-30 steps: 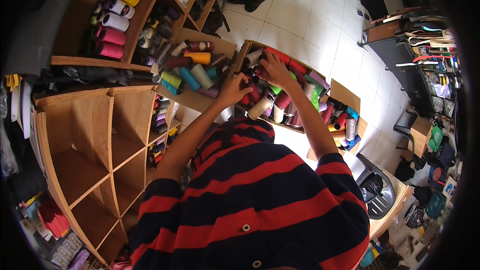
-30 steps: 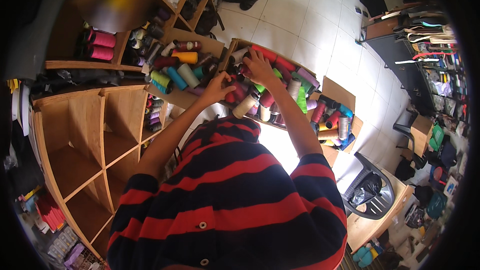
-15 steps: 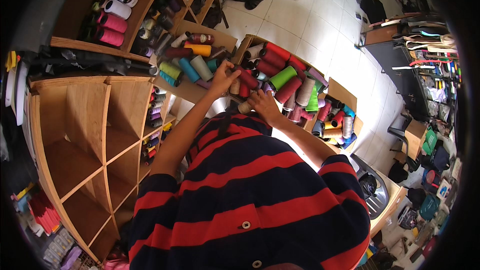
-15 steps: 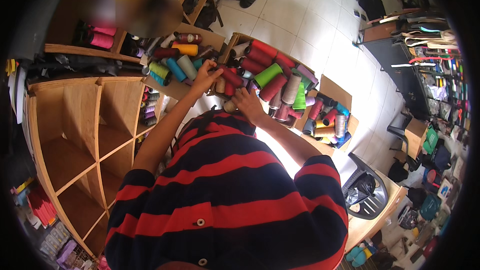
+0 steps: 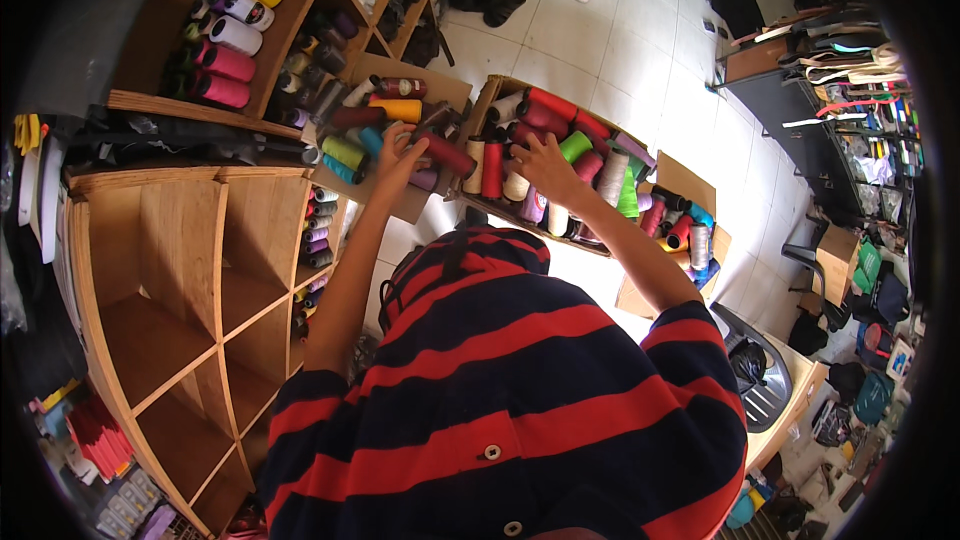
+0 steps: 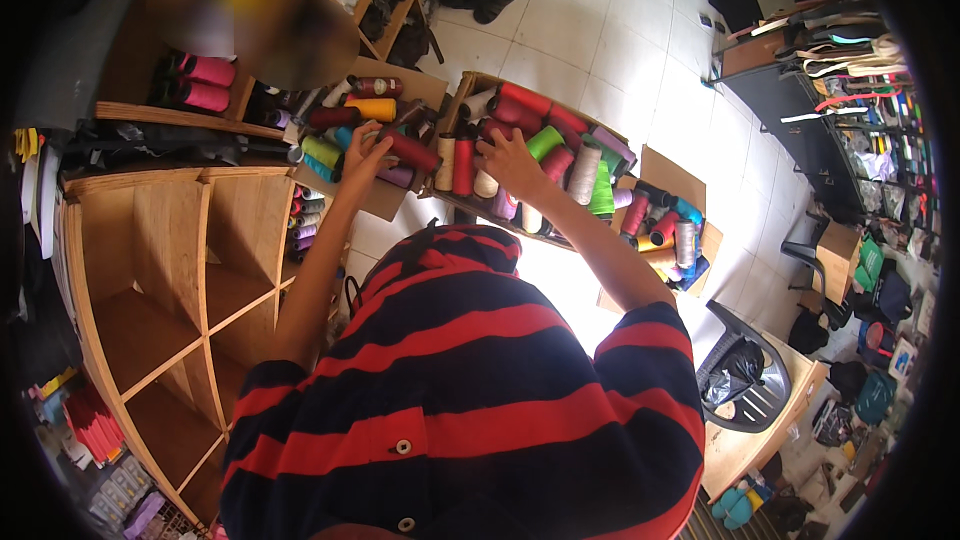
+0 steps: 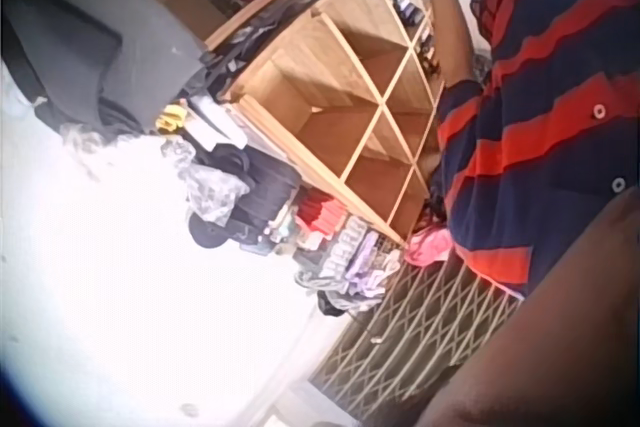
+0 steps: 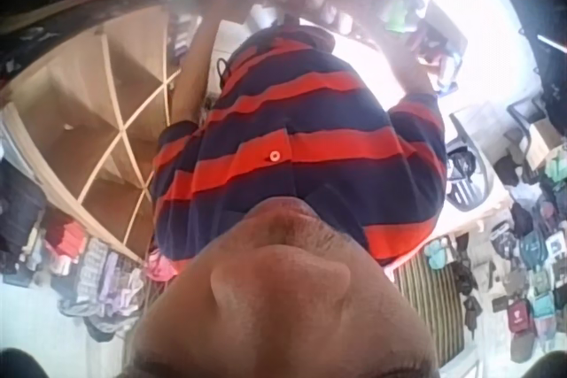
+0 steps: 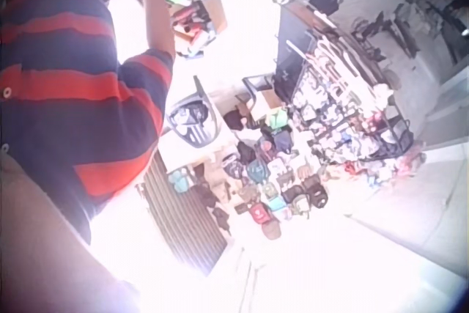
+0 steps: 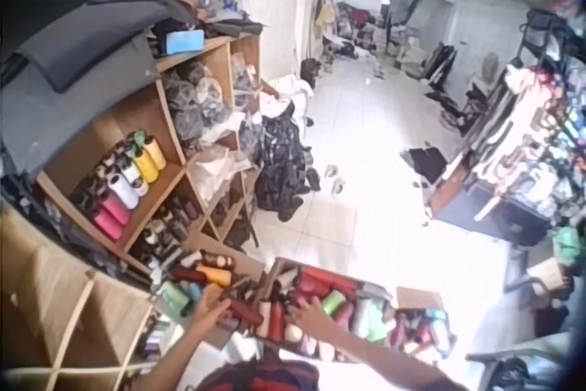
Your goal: The person picks up thread spools from cardboard boxes and organizes them by placing them into the cubbies of a wooden shelving unit.
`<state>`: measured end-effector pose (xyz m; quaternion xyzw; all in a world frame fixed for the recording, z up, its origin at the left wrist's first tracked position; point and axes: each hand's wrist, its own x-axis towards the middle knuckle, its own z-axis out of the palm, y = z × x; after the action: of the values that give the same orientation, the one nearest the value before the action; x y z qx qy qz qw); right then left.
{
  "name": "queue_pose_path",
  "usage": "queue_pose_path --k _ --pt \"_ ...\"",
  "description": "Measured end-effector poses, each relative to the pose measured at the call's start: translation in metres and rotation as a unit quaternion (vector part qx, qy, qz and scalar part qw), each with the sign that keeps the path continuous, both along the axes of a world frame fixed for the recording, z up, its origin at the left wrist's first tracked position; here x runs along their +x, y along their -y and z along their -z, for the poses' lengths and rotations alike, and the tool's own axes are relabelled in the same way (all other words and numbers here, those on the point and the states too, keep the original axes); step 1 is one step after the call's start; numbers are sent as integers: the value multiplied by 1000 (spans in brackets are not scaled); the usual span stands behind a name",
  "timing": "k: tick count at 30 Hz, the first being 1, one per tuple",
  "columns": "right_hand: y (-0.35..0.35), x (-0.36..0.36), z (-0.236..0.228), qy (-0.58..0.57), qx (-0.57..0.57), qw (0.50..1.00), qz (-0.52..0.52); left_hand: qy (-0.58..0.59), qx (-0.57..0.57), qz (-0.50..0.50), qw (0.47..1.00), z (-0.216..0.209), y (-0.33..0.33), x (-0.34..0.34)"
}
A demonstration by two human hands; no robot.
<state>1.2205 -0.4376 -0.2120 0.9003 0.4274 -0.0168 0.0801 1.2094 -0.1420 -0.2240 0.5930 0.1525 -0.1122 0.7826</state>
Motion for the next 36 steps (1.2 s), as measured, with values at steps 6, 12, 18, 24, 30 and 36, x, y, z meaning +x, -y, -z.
queue_pose_path --k 6,12,18,24,30,36 --pt "-7 23 10 -57 47 997 -26 0 -55 -84 995 -13 -21 -24" --pt "-7 30 7 -128 120 982 76 47 -123 -202 971 -48 -42 -48" --pt "-79 24 -36 -311 437 844 16 100 -124 -177 971 -99 -41 -52" --pt "-140 1 -83 -605 405 684 37 125 -154 -137 970 -121 -44 -49" --pt "-126 -5 -78 -671 464 570 97 70 -138 -141 978 -120 -59 -62" --pt "-109 6 -78 -712 633 265 147 7 -140 -97 985 -108 -54 -74"
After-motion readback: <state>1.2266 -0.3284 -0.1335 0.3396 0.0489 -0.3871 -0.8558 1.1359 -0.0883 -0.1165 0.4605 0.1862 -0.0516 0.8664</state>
